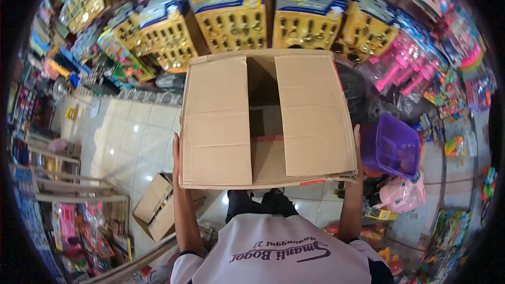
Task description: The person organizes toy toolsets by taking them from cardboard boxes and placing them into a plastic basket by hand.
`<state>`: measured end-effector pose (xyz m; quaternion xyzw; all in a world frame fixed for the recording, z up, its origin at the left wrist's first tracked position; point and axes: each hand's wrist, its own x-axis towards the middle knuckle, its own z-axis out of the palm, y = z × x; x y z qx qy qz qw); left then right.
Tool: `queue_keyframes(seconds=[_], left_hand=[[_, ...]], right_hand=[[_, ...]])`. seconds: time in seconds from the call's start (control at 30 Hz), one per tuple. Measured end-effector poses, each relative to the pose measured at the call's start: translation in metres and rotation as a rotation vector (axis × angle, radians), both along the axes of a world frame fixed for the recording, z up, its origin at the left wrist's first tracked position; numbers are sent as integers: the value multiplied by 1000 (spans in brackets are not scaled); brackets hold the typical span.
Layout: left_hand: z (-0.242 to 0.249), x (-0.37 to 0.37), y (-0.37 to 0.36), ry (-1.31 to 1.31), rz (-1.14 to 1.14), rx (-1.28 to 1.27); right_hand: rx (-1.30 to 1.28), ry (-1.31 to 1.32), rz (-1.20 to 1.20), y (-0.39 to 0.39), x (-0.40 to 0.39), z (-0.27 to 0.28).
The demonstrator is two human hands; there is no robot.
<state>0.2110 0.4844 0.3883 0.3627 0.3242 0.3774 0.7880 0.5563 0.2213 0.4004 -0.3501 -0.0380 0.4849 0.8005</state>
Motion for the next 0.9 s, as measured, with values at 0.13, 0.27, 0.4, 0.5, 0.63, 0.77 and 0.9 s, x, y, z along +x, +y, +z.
queue_keyframes(seconds=[0.13,0.27,0.4,0.5,0.63,0.77,0.9], left_hand=[[-14,-60,26,12,38,-53],[-36,-126,58,17,60,-95],[-72,-194,95,-59,57,-155],[-107,-245,124,40,110,-84],[-147,-290,159,28,135,-142],[-194,-322,198,33,180,-177],[-242,-333,240,129,158,-89]], right_hand=[[-248,-212,103,55,-28,12],[-294,-221,190,106,-64,-7],[-475,-223,316,160,-100,-32],[-678,-326,389,200,-141,-32],[-684,-368,483,252,-165,-89],[-555,-485,639,310,-183,-122],[-479,-536,666,356,-195,-149]])
